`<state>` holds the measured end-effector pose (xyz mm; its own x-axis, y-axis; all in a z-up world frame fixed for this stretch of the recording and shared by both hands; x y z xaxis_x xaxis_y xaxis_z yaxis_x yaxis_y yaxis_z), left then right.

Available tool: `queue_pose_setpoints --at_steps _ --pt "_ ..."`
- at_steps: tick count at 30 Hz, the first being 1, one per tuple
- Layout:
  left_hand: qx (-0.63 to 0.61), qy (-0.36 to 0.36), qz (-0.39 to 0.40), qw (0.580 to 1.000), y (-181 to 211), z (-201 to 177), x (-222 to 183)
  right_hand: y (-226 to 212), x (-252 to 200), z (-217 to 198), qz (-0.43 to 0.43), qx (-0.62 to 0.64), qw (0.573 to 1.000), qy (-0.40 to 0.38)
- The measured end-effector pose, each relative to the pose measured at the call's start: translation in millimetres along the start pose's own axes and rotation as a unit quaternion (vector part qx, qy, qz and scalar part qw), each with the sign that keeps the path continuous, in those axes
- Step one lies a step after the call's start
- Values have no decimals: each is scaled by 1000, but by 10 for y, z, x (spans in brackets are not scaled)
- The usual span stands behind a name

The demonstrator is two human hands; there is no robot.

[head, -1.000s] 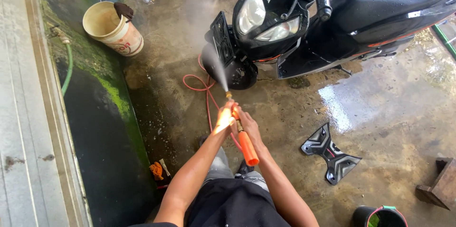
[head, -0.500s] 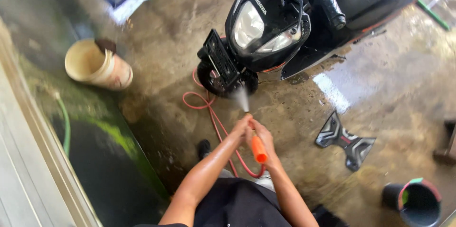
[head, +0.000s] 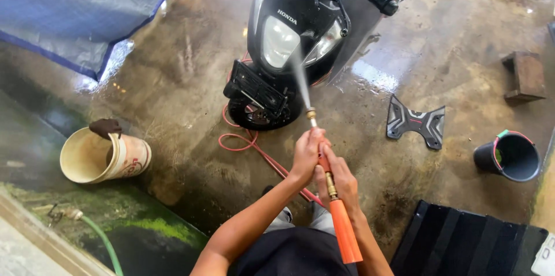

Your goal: The person uses a high-pressure water spray gun to wash a black Honda motorcycle. They systematically rinse the front wheel, front fairing, side panels, seat, and rear section of the vehicle. The person moves around the motorcycle to ensure all surfaces are covered by the water stream.

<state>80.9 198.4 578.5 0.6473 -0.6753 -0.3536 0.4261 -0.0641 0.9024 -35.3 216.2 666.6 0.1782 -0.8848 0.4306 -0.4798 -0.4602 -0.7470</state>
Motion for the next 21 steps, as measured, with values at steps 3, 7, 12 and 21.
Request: queue_pose_setpoints --at_steps 3,7,12,21 --pt "-27 0 -38 999 -102 -149 18 20 -131 127 5 4 1000 -19" --pt "12 -54 -14 998 70 150 46 27 -131 95 9 -14 998 65" --pt "40 -141 -64 987 -94 754 183 86 164 -196 91 -48 986 129" --pt "35 -137 -65 988 -179 1283 530 578 594 -121 102 -51 981 156"
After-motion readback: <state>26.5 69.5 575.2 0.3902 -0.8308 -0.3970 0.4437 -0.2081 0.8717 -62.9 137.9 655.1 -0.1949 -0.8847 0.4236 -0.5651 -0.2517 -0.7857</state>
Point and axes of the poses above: each hand's wrist, its own x-axis towards the middle knuckle, its own z-axis out of the palm, y = z × x, the point moved 7 cm from there along x, towards the middle knuckle, and after that the axes turned 13 degrees about y, right-handed, at the moved point
